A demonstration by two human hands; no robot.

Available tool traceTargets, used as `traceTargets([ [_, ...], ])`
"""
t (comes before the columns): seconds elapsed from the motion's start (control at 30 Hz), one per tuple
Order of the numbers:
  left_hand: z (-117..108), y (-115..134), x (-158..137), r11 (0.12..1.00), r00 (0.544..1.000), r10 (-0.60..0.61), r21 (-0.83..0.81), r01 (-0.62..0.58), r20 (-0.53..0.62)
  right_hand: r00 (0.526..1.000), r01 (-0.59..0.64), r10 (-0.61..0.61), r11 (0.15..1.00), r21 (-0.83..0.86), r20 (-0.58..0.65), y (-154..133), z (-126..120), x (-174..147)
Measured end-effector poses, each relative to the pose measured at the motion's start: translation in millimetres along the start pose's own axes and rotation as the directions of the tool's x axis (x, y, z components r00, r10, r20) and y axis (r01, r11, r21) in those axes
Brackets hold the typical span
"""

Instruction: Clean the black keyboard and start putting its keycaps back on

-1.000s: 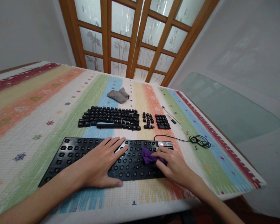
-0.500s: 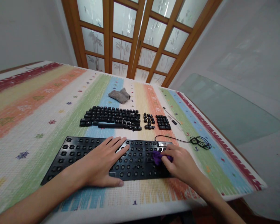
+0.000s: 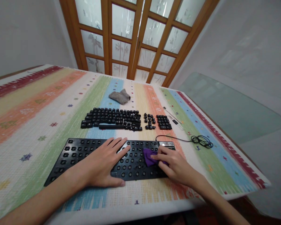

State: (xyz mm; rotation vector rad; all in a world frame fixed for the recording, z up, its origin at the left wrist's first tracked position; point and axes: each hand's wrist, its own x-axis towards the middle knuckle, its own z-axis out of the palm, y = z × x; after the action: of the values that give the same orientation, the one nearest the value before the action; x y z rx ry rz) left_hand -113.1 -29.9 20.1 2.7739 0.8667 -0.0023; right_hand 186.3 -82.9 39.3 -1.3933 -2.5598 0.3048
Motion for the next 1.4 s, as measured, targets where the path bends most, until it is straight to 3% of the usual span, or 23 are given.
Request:
traceTargets([
  [0.3,1,0,0,1.000,1.000,-0.012,-0.002,0.012,0.009,0.994,-0.111,0.112,0.992,-0.066,0.014,26,-15,-17],
  [0.4,2,-1,0,1.000,1.000,-0.013,0.003,0.013,0.014,0.978,-0.147,0.136,0.987,-0.063,-0.160,23,-16,-14],
  [0.47,3,-2,0,1.000,1.000,-0.010,0.007,0.010,0.010,0.938,-0.151,0.134,0.988,-0.030,-0.321,17,-16,-11],
  [0.53,4,-2,0,1.000,1.000,-0.009,0.007,0.009,0.004,0.927,-0.097,0.096,0.995,0.015,-0.363,11,-14,-7],
  [0.63,4,-2,-1,1.000,1.000,-0.007,0.004,0.007,-0.004,0.985,-0.020,0.026,0.999,0.040,-0.169,5,-9,-3],
  [0.73,3,-1,-1,1.000,1.000,-0.003,0.003,0.003,0.001,0.997,-0.077,0.077,0.997,0.020,-0.001,6,-2,-3],
  [0.9,1,-1,0,1.000,1.000,-0.018,0.021,0.017,0.023,0.983,-0.152,0.167,0.973,-0.175,0.077,3,3,-3],
  [1.03,-1,0,1,0.999,0.999,-0.025,0.023,0.024,0.035,0.975,-0.174,0.211,0.919,-0.353,0.069,-7,1,1],
  [1.2,0,1,1,1.000,0.999,-0.026,0.015,0.026,0.047,0.964,-0.241,0.264,0.895,-0.376,0.009,2,-2,2],
  [1.3,1,0,1,1.000,0.999,-0.027,0.006,0.027,0.044,0.966,-0.227,0.184,0.940,-0.255,-0.179,8,-9,-1],
  [1.4,0,0,1,1.000,0.999,-0.028,0.003,0.028,0.039,0.947,-0.100,0.063,0.990,-0.101,-0.316,5,-13,-3],
])
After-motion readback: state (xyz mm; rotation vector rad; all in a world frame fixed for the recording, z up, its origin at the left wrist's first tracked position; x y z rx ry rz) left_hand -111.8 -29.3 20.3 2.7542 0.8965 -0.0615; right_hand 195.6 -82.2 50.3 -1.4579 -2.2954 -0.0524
